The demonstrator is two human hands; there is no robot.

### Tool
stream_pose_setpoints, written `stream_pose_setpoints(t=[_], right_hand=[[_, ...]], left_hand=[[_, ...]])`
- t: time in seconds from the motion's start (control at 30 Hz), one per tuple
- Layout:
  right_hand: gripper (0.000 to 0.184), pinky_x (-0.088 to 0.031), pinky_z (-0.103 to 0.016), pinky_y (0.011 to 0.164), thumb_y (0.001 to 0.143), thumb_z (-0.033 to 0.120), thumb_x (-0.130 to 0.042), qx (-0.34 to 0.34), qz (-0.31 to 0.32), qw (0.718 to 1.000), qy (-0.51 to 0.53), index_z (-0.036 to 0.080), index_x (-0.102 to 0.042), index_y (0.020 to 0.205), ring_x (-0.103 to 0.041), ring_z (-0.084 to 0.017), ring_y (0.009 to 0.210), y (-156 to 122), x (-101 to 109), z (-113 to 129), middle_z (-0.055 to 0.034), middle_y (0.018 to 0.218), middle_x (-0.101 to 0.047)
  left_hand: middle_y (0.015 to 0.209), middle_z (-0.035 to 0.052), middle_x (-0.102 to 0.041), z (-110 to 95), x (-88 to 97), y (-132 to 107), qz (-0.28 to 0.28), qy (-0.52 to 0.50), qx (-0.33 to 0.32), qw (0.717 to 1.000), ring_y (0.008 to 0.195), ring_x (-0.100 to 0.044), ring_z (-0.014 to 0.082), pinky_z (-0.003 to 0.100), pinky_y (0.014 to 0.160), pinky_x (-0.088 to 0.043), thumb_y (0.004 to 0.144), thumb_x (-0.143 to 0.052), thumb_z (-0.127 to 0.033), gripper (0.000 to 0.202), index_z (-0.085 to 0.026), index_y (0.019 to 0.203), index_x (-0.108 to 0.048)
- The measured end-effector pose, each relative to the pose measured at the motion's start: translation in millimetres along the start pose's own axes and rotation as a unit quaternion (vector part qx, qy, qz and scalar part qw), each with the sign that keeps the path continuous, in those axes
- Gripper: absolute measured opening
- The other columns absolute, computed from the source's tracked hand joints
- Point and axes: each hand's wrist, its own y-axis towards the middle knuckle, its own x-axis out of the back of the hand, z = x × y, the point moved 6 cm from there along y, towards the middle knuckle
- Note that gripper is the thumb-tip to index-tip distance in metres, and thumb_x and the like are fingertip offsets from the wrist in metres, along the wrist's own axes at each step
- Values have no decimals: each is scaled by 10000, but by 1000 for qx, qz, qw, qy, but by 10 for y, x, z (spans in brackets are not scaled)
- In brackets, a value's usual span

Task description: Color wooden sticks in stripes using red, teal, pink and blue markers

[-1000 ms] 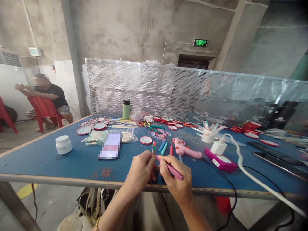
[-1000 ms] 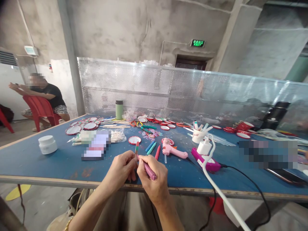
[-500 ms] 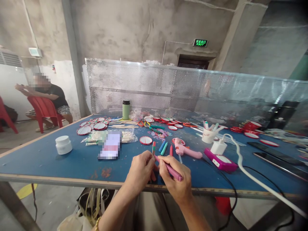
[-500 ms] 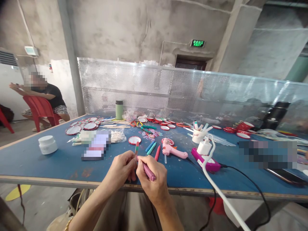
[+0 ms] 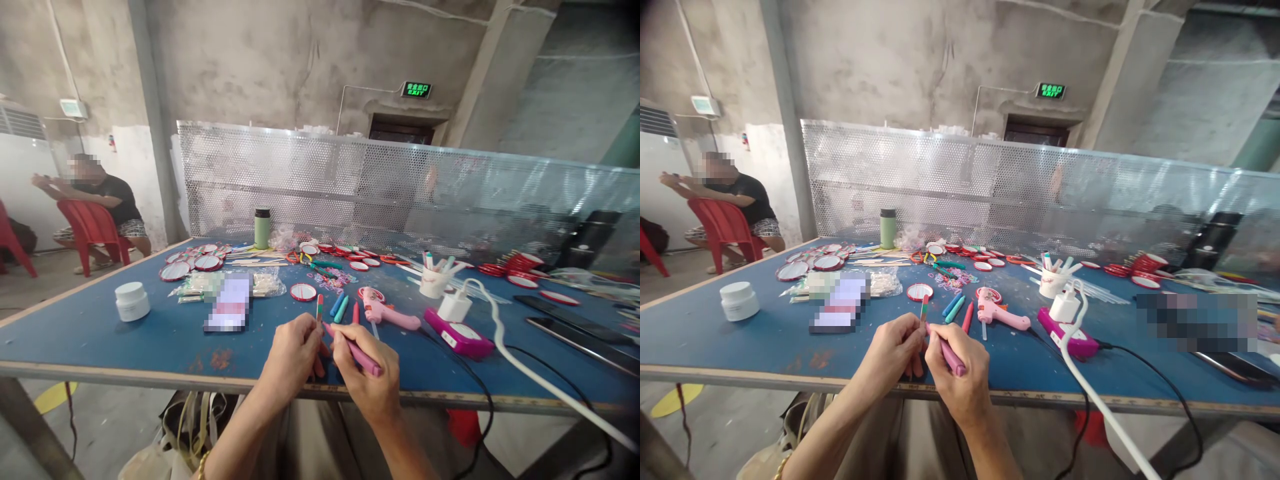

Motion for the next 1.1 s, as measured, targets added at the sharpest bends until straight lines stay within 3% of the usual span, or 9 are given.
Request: stream_pose_setpoints(t=[1.1], right_hand=[[141,-529,-224,656,925,128,-545,9,4,1000,-3,191,-670,938,-695,-129,670,6,-9,17,-21,781,-730]], left_hand=[[455,-49,-562,-34,2,-12,1,-18,4,1000,374,-520,103,177,399,-387,904,-439,-328,260,-210,675,-471]])
